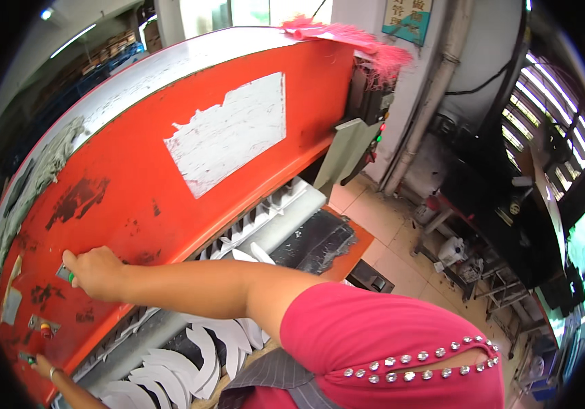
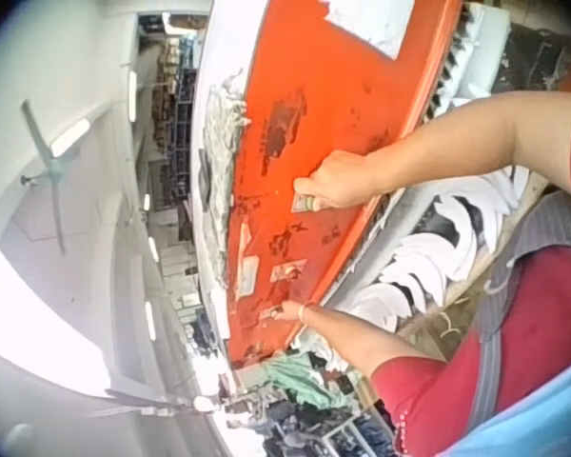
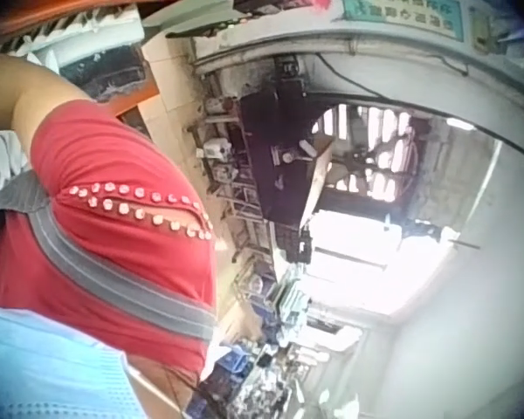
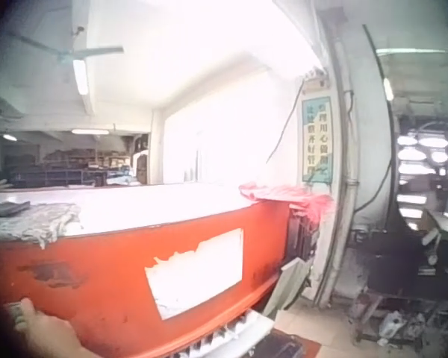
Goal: Operating a hydraulic press machine with a metal die to cut shoe upper components from sheets of material and collecting them in a sack.
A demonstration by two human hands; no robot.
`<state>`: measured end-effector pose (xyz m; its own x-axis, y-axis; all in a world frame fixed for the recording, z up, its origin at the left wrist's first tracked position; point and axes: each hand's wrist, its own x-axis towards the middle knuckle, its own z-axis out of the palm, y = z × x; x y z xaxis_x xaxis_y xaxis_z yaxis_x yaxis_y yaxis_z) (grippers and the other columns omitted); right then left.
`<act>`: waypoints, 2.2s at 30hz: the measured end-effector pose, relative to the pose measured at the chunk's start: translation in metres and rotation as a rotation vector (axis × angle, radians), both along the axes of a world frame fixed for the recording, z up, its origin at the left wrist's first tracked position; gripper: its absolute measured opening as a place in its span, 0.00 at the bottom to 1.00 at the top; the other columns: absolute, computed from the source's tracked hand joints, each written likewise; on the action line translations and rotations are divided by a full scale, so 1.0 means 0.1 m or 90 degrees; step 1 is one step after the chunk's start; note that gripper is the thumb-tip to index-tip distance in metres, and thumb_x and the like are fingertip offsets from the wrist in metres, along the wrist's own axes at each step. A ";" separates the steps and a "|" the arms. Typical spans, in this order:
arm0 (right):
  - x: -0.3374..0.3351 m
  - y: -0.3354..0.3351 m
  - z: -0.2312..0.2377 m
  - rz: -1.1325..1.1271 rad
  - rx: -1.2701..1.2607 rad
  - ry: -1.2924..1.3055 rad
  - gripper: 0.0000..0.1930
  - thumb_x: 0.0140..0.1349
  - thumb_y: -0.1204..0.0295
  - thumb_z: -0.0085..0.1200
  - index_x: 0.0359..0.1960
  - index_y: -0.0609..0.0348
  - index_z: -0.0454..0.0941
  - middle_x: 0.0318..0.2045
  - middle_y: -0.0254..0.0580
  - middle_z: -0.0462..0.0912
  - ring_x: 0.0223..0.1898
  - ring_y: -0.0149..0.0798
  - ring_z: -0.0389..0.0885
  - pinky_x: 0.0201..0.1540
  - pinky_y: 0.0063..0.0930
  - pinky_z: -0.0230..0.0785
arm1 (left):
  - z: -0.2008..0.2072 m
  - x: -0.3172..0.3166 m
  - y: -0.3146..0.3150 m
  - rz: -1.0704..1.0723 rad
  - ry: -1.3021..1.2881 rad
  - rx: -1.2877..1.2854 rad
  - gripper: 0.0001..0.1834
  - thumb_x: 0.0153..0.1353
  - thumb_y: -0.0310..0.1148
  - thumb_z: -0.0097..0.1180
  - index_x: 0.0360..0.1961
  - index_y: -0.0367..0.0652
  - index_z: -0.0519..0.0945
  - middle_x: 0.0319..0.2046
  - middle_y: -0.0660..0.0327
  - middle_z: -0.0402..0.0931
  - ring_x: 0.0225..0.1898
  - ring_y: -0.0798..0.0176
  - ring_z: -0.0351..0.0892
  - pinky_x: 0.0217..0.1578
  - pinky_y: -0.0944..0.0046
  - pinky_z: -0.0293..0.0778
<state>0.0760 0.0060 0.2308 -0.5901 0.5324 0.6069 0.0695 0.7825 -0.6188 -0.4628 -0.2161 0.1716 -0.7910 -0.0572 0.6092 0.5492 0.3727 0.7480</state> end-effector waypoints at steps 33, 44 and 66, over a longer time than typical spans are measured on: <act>3.19 -1.01 -1.57 -0.132 -0.287 -0.210 0.14 0.53 0.63 0.58 0.40 0.53 0.74 0.28 0.49 0.82 0.33 0.53 0.81 0.37 0.45 0.71 | -1.33 7.30 0.14 -0.795 0.290 -0.609 0.29 0.41 0.29 0.66 0.49 0.39 0.74 0.45 0.51 0.71 0.45 0.45 0.67 0.48 0.52 0.65; 4.61 0.15 -1.75 -0.375 -0.018 -0.458 0.15 0.56 0.71 0.50 0.47 0.51 0.74 0.47 0.43 0.77 0.49 0.48 0.77 0.44 0.44 0.72 | -1.29 7.51 -0.46 -0.790 0.288 -0.650 0.26 0.45 0.28 0.62 0.49 0.38 0.75 0.46 0.49 0.72 0.47 0.44 0.68 0.49 0.50 0.65; 5.07 -0.12 -0.34 0.286 -0.251 -0.244 0.26 0.48 0.66 0.69 0.47 0.64 0.74 0.42 0.45 0.81 0.46 0.36 0.77 0.51 0.31 0.64 | -0.25 7.90 0.00 -1.037 -0.192 -0.253 0.43 0.49 0.33 0.67 0.64 0.37 0.60 0.57 0.48 0.67 0.58 0.53 0.67 0.56 0.57 0.63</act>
<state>0.5830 -0.0060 0.1972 -0.9374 0.3254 0.1244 0.0628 0.5090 -0.8585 0.3269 -0.2159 0.1463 0.0463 0.9758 0.2135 0.3895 -0.2145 0.8957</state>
